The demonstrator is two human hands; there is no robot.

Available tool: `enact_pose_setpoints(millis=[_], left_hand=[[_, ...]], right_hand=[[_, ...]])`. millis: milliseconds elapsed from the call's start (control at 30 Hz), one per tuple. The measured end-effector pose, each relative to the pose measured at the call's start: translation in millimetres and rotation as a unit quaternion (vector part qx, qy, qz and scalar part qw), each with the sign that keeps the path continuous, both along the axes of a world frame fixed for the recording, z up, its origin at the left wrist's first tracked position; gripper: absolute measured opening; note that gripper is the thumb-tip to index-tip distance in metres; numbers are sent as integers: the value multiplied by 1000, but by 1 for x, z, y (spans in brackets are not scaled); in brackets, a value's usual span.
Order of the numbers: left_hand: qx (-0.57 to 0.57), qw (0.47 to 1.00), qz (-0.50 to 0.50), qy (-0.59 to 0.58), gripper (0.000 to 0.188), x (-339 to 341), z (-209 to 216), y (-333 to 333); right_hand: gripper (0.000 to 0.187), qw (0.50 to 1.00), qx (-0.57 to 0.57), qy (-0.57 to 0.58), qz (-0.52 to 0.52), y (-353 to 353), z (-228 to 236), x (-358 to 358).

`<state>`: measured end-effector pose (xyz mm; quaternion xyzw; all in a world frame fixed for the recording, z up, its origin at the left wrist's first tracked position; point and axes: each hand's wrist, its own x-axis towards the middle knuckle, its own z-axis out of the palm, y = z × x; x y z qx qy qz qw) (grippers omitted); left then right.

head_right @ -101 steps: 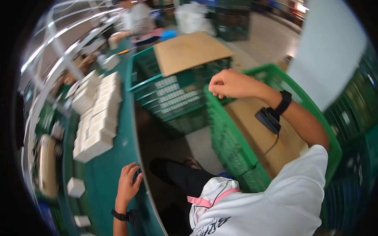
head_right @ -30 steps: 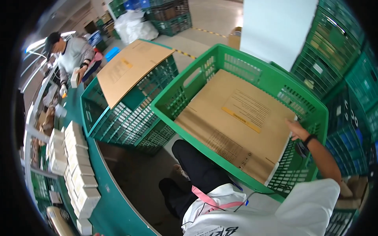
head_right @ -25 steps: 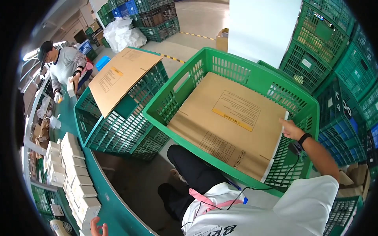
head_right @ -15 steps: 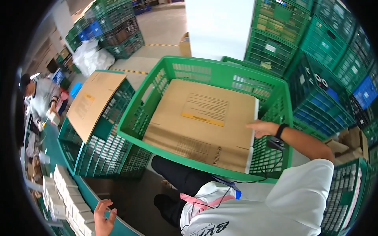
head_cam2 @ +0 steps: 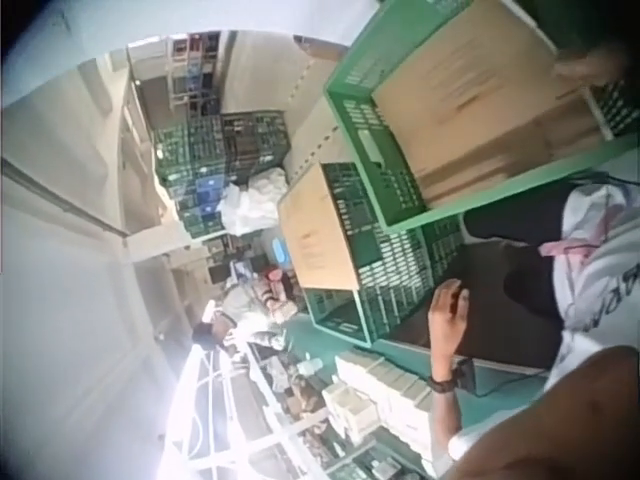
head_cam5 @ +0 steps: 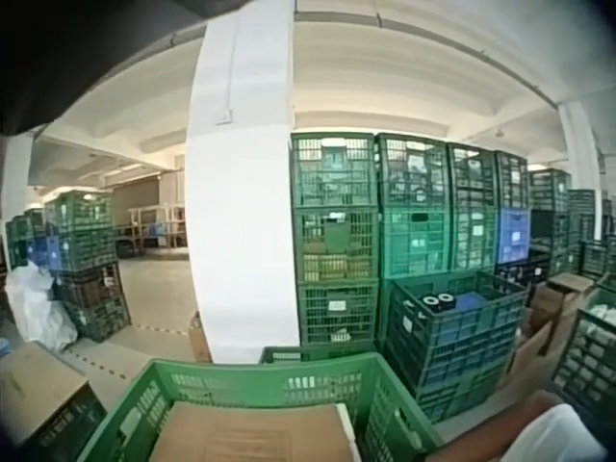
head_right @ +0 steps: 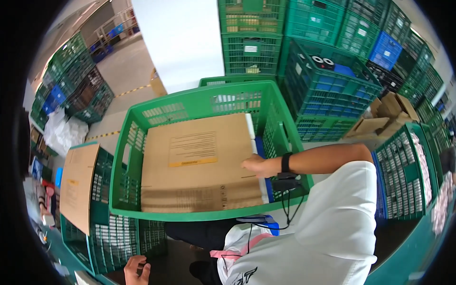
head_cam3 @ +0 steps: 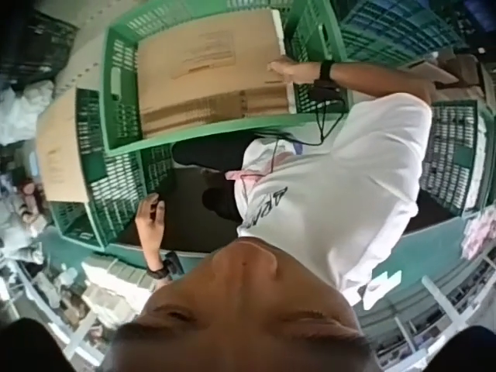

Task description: The person peels small white pads from a sheet and sticks them onto the back of electronic devices before placing them into a green crate. They then stick labels from a different sheet onto the devices and return them to the crate.

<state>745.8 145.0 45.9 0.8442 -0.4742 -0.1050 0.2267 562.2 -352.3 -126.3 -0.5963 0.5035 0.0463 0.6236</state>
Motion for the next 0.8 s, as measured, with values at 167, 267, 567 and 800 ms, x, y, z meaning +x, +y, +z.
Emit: enact_pose_setpoints(millis=[167, 267, 567, 800], left_hand=[[-4, 1000, -11, -6, 21, 9, 1, -15], [-6, 999, -27, -29, 20, 16, 2, -19], [-11, 999, 35, 20, 19, 23, -6, -11], [-21, 987, 145, 60, 18, 1, -5, 26]], right_hand=[[62, 999, 23, -26, -30, -11, -15, 10], [60, 993, 80, -89, 6, -30, -23, 4], [55, 926, 132, -341, 91, -2, 110, 32], [33, 892, -87, -415, -157, 4, 196, -25]])
